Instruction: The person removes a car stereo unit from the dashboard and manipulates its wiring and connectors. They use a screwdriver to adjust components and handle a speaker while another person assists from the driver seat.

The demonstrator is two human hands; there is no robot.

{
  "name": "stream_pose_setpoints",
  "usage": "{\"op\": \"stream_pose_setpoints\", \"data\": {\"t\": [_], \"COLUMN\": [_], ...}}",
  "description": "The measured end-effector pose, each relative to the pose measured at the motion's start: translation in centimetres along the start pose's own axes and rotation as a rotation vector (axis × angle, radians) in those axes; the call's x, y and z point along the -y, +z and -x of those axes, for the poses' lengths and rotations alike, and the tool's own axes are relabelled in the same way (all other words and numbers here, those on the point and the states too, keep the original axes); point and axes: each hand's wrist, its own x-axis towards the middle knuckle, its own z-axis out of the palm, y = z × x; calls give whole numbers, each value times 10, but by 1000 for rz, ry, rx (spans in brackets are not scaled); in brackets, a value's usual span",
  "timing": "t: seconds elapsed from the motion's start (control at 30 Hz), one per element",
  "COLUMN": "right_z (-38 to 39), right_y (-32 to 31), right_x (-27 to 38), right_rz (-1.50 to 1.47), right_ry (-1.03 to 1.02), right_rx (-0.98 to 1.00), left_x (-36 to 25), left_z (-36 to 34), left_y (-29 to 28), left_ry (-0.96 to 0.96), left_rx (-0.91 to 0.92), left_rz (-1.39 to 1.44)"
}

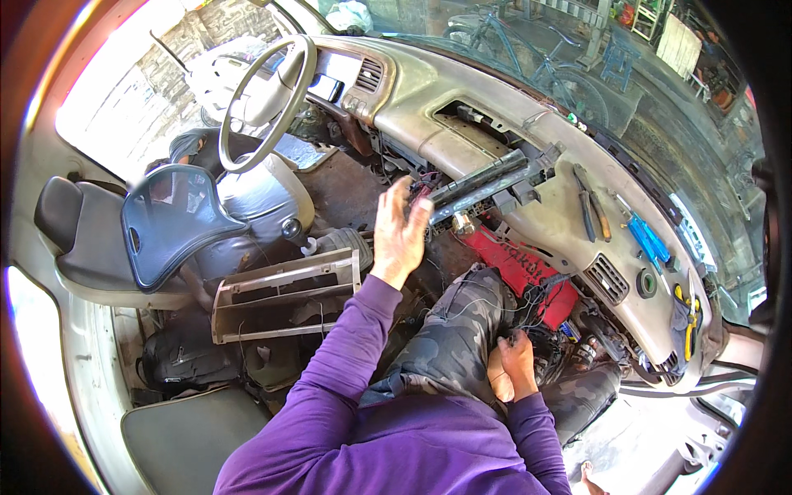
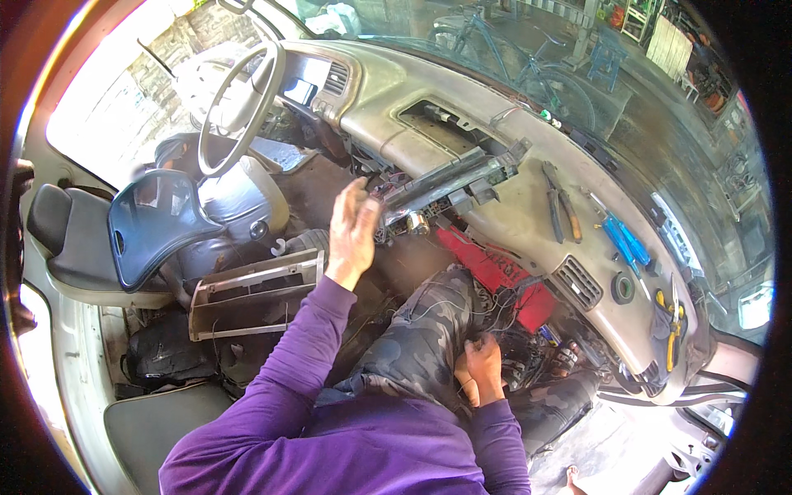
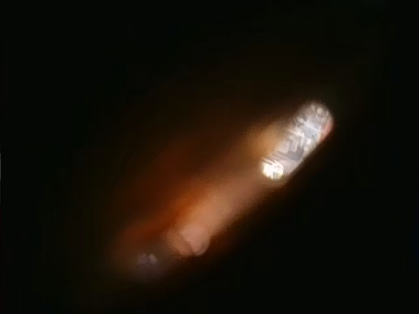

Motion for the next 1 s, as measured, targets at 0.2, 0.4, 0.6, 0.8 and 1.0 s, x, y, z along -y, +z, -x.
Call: {"op": "stream_pose_setpoints", "data": {"t": [0.2, 0.4, 0.6, 0.8, 1.0], "right_z": [4, 1, -2, -5, -12], "right_y": [-5, -5, -5, 9, 21], "right_x": [14, 12, 35, 47, 41], "right_rz": [25, 37, -32, -188, -211], "right_ry": [78, 109, 100, 73, 39], "right_rx": [20, 14, 59, 59, 186], "left_x": [26, 22, 59, 74, 76], "left_z": [-100, -201, -221, -217, -217], "left_y": [-9, 34, 60, 61, 62], "left_ry": [705, 271, 281, 303, 273], "left_rx": [-74, 55, 88, -28, -65], "left_rz": [-562, -381, -522, -393, -413]}}
